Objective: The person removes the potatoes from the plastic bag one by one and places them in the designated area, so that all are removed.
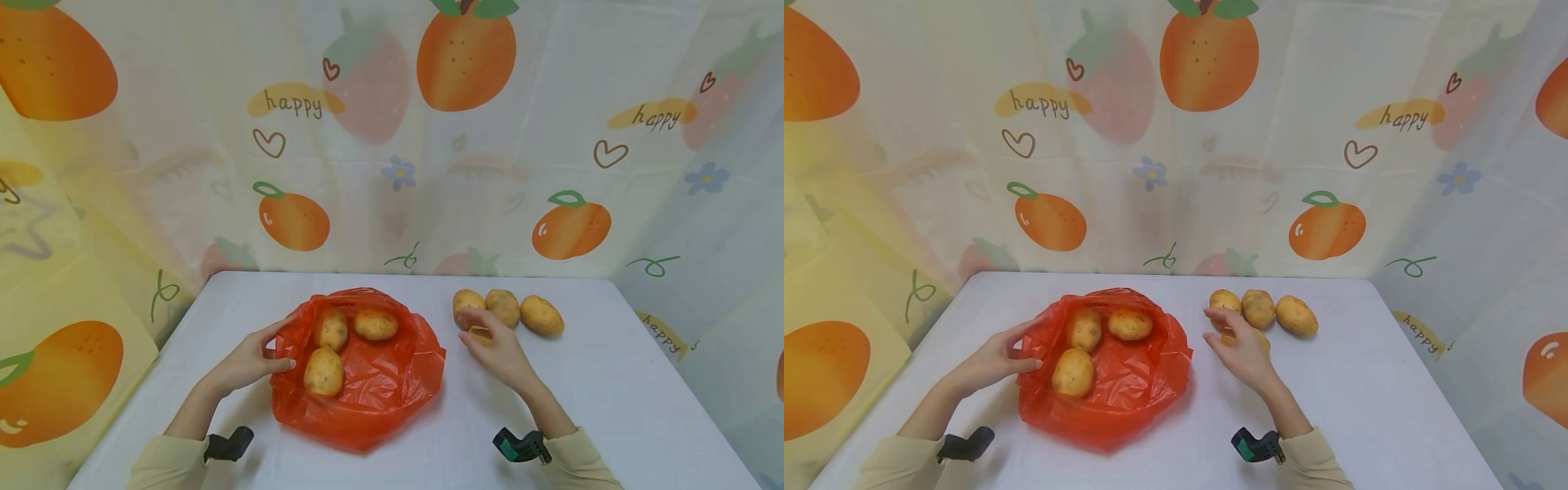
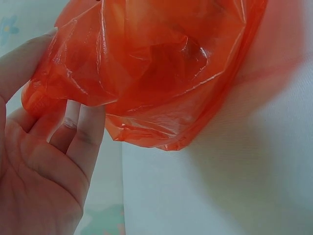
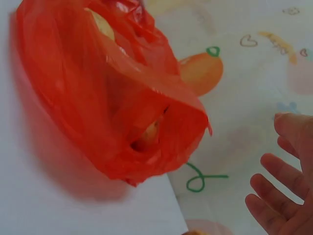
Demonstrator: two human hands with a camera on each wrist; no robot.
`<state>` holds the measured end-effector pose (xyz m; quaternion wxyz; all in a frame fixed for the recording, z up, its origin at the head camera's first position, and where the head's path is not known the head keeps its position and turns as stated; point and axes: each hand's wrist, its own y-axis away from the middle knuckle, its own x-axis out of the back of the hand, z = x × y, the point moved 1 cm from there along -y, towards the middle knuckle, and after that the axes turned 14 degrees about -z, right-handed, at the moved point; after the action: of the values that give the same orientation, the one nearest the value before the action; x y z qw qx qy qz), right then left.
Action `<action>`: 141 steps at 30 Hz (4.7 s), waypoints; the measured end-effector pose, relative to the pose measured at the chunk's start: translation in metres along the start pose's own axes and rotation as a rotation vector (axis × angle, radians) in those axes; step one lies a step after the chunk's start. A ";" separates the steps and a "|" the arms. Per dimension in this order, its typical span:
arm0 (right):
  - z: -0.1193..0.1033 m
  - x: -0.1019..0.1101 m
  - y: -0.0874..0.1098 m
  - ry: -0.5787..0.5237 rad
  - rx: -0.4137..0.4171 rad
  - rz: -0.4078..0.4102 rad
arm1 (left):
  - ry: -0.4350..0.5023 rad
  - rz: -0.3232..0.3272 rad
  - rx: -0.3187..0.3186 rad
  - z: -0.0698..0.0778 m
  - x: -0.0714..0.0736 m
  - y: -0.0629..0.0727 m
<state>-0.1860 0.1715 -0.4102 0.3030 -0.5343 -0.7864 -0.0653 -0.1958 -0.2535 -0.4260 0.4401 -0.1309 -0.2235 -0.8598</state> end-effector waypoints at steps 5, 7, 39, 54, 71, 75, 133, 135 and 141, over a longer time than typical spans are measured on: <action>-0.019 -0.006 -0.003 0.046 0.024 0.003 | 0.006 0.003 0.008 0.000 -0.001 0.000; -0.018 -0.009 -0.005 0.054 0.041 -0.008 | 0.011 0.003 0.010 0.001 -0.001 0.001; -0.047 -0.064 -0.028 -0.101 0.072 -0.143 | 0.024 -0.016 -0.006 -0.003 0.000 -0.003; -0.062 -0.088 -0.034 -0.147 -0.006 -0.201 | 0.020 -0.005 0.017 -0.002 -0.002 -0.003; -0.046 -0.118 -0.046 -0.213 -0.060 -0.286 | 0.009 -0.004 0.019 -0.002 -0.002 -0.003; -0.050 -0.124 -0.050 -0.198 -0.077 -0.299 | 0.008 -0.006 0.015 -0.002 -0.001 -0.002; -0.053 -0.191 -0.085 0.200 -0.192 -0.539 | -0.006 0.002 0.008 -0.005 -0.001 0.000; -0.052 -0.193 -0.085 0.210 -0.176 -0.532 | 0.004 -0.004 0.005 -0.005 -0.001 0.001; -0.051 -0.198 -0.086 0.225 -0.169 -0.518 | 0.028 -0.015 0.003 -0.006 -0.002 0.001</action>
<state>-0.1925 -0.0452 -0.4579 0.3161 -0.3283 -0.8499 -0.2646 -0.1941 -0.2557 -0.4311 0.4371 -0.1165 -0.2195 -0.8644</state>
